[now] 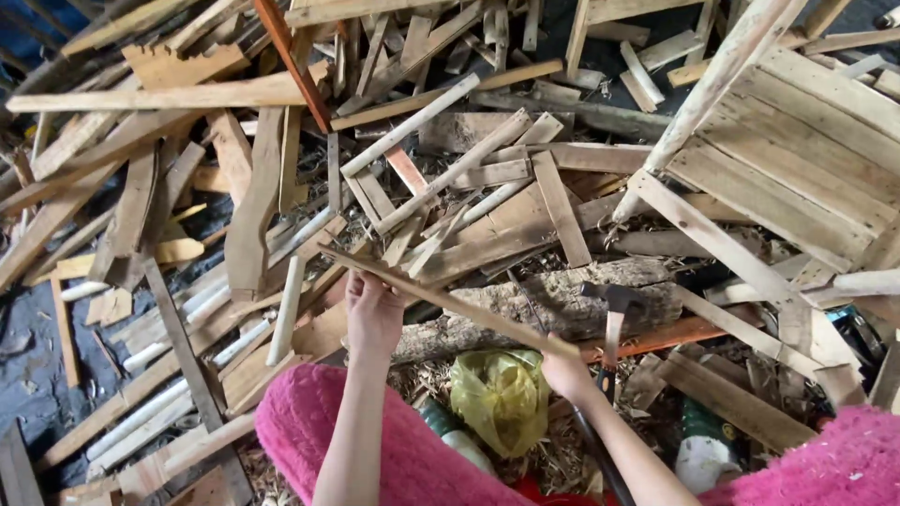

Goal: Splitting small pieces of wood into kindling using a hammer and a hand blade

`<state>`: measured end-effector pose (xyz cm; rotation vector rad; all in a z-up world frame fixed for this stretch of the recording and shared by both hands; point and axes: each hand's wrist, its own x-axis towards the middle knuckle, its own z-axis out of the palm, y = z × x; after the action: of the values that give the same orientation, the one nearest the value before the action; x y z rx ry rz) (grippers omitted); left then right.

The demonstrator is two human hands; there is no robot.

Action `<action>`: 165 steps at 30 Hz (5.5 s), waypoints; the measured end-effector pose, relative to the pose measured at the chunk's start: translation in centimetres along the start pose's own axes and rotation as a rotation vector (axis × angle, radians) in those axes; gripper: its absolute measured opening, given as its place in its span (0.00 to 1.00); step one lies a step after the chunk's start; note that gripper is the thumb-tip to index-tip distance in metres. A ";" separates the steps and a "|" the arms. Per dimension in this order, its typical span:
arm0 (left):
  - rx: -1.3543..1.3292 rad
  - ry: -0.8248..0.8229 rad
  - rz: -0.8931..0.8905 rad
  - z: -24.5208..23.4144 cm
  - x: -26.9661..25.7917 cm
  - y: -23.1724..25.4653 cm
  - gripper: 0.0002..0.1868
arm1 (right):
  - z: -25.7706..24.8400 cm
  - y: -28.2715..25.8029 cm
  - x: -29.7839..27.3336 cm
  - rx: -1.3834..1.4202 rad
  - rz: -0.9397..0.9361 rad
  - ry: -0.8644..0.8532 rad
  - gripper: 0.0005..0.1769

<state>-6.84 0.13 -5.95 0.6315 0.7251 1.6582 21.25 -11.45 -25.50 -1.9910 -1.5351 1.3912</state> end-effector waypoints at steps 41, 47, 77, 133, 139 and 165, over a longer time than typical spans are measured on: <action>1.743 -0.945 0.192 12.0 -5.8 1.5 0.61 | -14.9 -16.9 -13.6 1.053 0.082 0.110 0.26; 1.432 -0.855 0.974 7.6 -5.2 -6.2 0.30 | -13.5 -17.5 -13.7 0.865 -0.199 0.164 0.30; 1.384 -0.306 0.186 8.6 -1.5 0.7 0.15 | -16.1 -19.2 -21.1 0.187 -0.209 0.212 0.12; 1.368 -0.221 -0.009 8.2 -4.6 3.3 0.11 | -13.2 -17.7 -18.4 0.042 -0.129 0.080 0.16; 1.407 -0.353 0.130 8.0 -5.1 2.7 0.10 | -8.7 -14.2 -13.8 -0.218 -0.187 0.150 0.23; 1.053 -0.087 -0.118 6.8 -4.9 2.4 0.07 | -7.2 -13.7 -12.1 -0.187 -0.098 0.076 0.24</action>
<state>-2.42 -4.11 0.23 1.3405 1.5423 1.0347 19.09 -13.95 -6.07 -2.0170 -1.7595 1.1583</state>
